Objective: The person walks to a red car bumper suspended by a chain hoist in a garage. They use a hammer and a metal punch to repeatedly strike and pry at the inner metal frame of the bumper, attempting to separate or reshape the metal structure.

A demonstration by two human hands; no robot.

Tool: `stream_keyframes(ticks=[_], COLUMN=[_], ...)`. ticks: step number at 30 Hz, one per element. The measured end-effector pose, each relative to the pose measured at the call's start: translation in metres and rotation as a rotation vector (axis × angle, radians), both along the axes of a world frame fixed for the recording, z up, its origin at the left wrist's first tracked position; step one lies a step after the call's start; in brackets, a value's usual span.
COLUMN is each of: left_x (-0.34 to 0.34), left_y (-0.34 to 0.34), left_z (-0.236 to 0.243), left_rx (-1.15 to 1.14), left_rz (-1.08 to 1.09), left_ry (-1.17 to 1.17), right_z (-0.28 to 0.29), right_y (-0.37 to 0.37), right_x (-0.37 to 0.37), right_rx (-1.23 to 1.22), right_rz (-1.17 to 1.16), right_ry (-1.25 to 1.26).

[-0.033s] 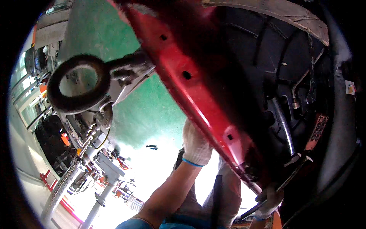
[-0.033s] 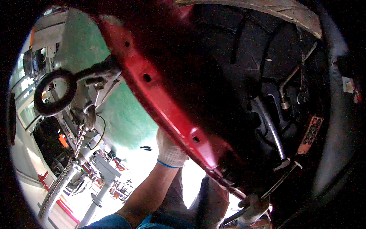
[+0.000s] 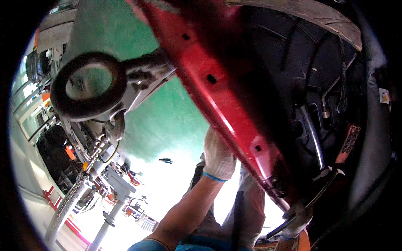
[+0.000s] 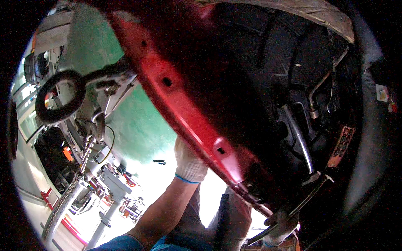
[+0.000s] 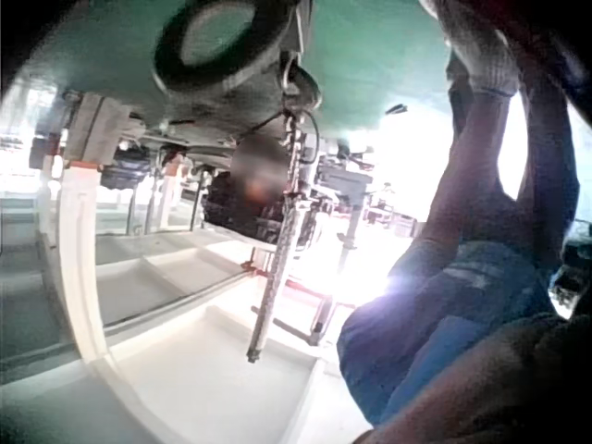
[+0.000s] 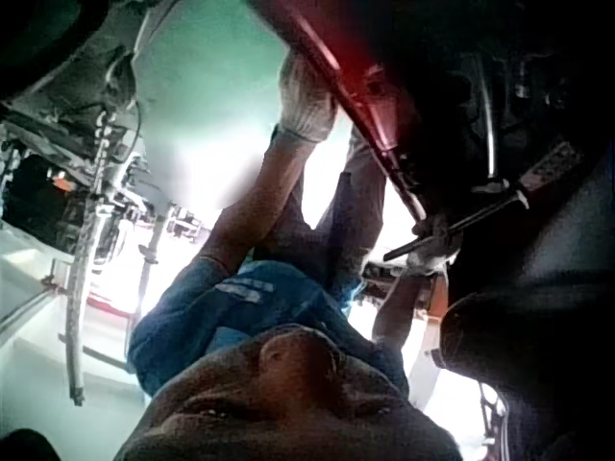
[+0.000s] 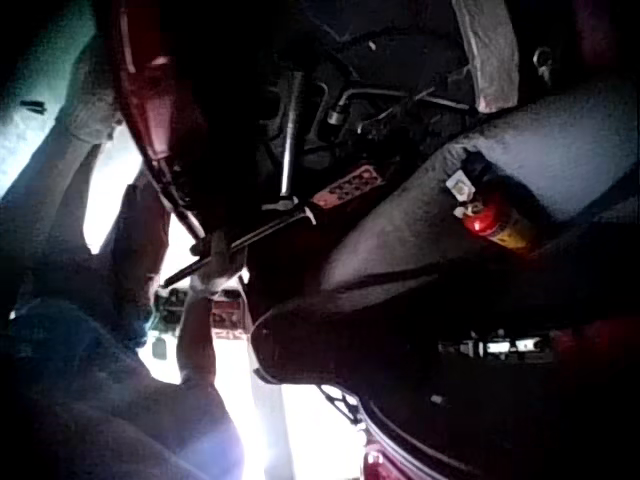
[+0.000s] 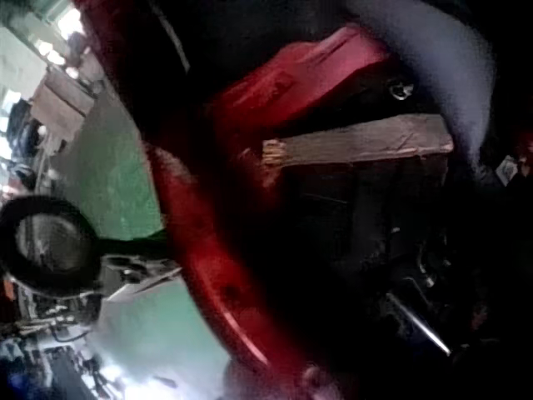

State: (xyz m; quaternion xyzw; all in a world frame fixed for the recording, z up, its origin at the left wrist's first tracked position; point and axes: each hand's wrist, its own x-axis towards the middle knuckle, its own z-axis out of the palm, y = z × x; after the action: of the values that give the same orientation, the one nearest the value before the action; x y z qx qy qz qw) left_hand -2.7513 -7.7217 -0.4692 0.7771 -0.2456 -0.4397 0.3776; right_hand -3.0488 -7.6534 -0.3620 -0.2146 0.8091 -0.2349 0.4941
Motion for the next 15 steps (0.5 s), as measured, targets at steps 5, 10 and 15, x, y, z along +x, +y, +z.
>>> stream_keyframes(ticks=[5, 10, 15], left_x=[0.01, 0.015, 0.019], left_y=[-0.009, -0.011, -0.014], left_z=[-0.002, 0.0, 0.007], left_rx=[-0.161, -0.135, -0.1], left_rz=[-0.175, -0.053, 0.225], left_ry=[-0.211, 0.062, 0.579], right_z=[0.005, -0.003, -0.016], right_y=[-0.01, -0.008, 0.001], right_x=[0.011, 0.02, -0.005], right_rx=[0.034, 0.024, -0.01], right_rz=[0.096, -0.193, -0.047], right_ry=[0.121, 0.174, 0.121])
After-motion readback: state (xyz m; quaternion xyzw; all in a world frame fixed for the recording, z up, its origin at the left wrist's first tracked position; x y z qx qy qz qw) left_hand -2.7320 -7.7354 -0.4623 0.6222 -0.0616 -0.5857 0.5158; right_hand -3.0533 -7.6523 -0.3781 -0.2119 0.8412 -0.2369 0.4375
